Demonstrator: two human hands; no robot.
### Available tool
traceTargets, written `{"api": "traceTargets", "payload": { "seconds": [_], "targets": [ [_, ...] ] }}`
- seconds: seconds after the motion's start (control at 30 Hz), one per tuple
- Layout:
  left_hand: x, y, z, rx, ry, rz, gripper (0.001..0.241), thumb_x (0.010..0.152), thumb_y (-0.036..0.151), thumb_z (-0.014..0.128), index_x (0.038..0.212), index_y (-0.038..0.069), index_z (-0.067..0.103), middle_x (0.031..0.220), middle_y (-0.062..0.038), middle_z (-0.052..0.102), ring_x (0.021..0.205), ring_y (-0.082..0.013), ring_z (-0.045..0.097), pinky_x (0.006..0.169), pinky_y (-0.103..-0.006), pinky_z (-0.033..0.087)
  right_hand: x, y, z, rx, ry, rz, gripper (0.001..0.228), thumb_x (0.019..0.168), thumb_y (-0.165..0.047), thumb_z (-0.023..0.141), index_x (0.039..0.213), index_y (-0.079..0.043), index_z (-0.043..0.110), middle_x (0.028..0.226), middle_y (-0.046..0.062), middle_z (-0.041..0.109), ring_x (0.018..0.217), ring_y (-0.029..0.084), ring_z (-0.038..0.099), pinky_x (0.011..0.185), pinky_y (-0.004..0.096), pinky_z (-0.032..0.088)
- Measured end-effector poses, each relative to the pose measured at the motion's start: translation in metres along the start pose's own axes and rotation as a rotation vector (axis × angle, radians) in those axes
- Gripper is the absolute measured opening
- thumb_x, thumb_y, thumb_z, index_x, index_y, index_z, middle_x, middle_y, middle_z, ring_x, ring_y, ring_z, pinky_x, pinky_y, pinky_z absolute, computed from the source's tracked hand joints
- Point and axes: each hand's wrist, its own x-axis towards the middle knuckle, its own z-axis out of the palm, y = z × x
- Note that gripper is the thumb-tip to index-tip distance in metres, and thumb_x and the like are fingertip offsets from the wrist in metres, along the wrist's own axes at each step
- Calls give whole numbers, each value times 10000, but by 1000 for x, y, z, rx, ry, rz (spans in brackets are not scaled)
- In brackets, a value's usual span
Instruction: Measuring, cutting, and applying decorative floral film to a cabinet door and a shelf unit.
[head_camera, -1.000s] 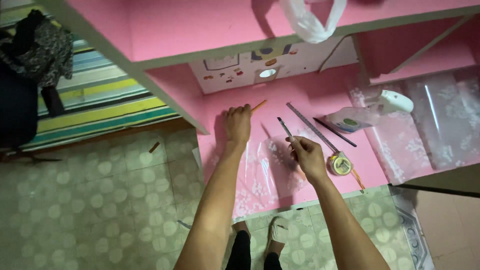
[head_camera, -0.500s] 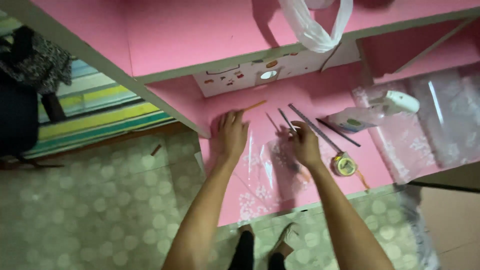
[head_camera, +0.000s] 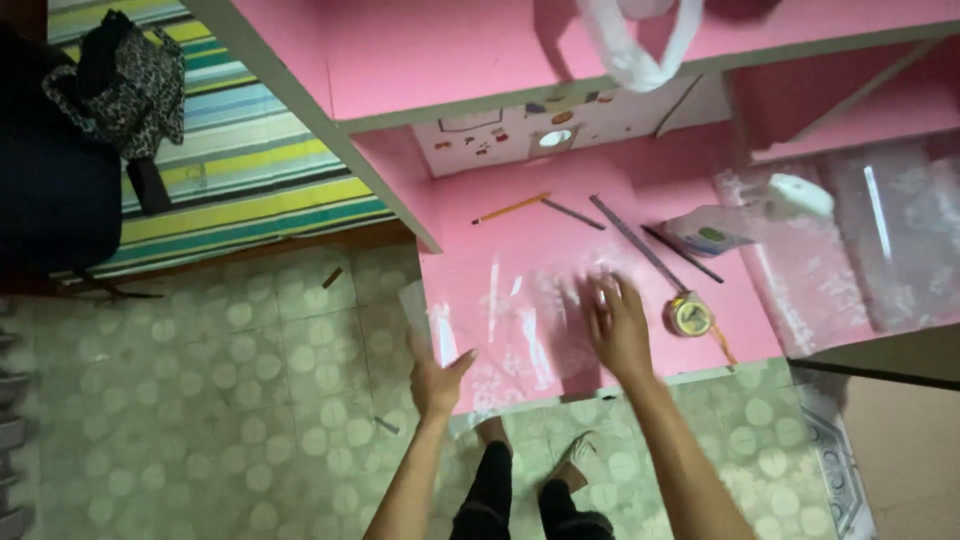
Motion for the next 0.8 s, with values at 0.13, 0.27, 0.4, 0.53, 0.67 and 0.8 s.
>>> {"api": "traceTargets", "payload": {
  "seconds": [0.13, 0.27, 0.4, 0.53, 0.67, 0.8],
  "targets": [
    [83, -115, 32, 141, 100, 29, 1120, 677, 606, 880, 1575, 210, 340, 1496, -142, 566, 1302, -399, 595, 1084, -556, 481, -92, 25, -15, -45, -18, 226, 301, 884, -108, 675, 1181, -148, 708, 1179, 94, 653, 1182, 332, 634, 1027, 416, 524],
    [42, -106, -14, 265, 159, 76, 508, 884, 405, 738, 1337, 290, 537, 1206, -129, 737, 1172, -371, 688, 980, -526, 550, -115, 43, -21, -33, -123, 411, 357, 915, -164, 686, 1271, -190, 697, 1171, 50, 681, 1106, 286, 672, 952, 418, 553],
    [-1, -107, -53, 51, 111, 238, 450, 916, 179, 667, 1352, 145, 561, 1279, -224, 693, 1242, -421, 622, 1014, -575, 521, -88, 64, -11, -67, -246, 285, 429, 898, -80, 626, 1324, -71, 672, 1319, 190, 634, 1218, 408, 616, 1061, 476, 502],
    [-117, -34, -120, -92, 144, 309, 553, 932, 99, 613, 1449, -42, 480, 1396, -378, 545, 1362, -511, 469, 1145, -617, 376, -64, 51, -21, -218, -443, 316, 362, 980, -160, 587, 1334, -161, 666, 1405, 83, 573, 1297, 332, 570, 1040, 472, 562],
    [-184, -5, -154, -219, 39, 289, 313, 975, 200, 563, 1270, 104, 596, 1107, -54, 728, 896, -180, 685, 711, -347, 619, -58, 61, -11, -338, -438, 316, 251, 965, -188, 575, 1162, -141, 723, 1160, 109, 608, 1101, 361, 573, 702, 532, 575],
    [-248, 39, -173, -300, -40, 320, 320, 944, 289, 603, 1203, 109, 659, 1087, -25, 724, 891, -148, 680, 659, -304, 626, -50, 47, -19, -354, -604, 399, 472, 995, -513, 513, 1229, -136, 676, 1242, 110, 523, 1236, 332, 504, 829, 544, 601]
  ]
}}
